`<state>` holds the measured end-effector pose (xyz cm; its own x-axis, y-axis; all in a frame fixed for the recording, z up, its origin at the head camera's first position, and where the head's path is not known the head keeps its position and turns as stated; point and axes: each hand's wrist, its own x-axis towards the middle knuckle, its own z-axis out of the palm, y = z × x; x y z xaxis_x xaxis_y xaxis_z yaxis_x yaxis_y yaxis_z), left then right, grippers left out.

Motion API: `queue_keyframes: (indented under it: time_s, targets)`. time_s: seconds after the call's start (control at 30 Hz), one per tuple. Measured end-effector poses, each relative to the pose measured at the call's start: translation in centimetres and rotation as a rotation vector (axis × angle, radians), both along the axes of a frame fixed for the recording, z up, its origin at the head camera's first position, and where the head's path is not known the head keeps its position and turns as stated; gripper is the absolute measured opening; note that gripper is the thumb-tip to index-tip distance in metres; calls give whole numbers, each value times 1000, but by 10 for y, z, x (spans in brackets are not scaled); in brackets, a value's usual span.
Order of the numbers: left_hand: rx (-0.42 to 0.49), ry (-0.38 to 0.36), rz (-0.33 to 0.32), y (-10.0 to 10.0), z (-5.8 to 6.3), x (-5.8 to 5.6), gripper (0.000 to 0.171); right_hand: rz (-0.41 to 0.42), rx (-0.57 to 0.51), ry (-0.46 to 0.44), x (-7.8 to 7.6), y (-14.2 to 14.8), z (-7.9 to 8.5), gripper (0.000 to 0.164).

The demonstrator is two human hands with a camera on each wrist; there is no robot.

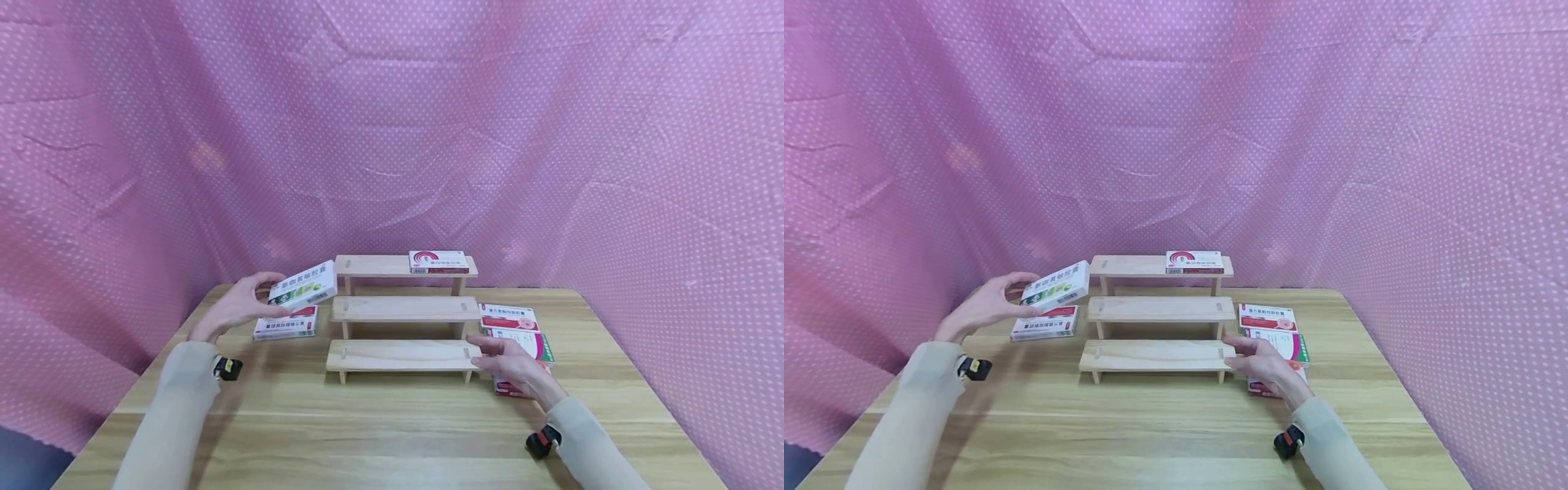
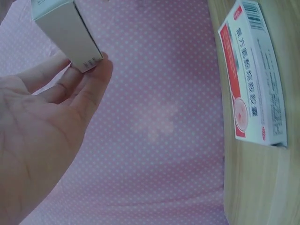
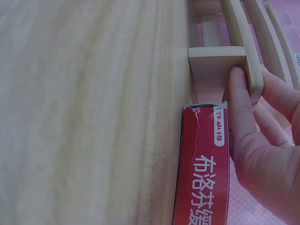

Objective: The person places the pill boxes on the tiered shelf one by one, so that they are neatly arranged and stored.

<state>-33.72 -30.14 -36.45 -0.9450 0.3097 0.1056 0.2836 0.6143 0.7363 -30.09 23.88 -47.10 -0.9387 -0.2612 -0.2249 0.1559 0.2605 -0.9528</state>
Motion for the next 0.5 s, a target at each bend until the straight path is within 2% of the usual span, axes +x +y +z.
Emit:
queue_keyframes:
  time_s: [0.33,0.5]
  targets:
    - [-19,59,36,20,8,-14,86,1,15,-1,-1,0,0,54]
    - [-1,84,39,33,11,-22,87,-28,8,-10,-1,-1,-2,53]
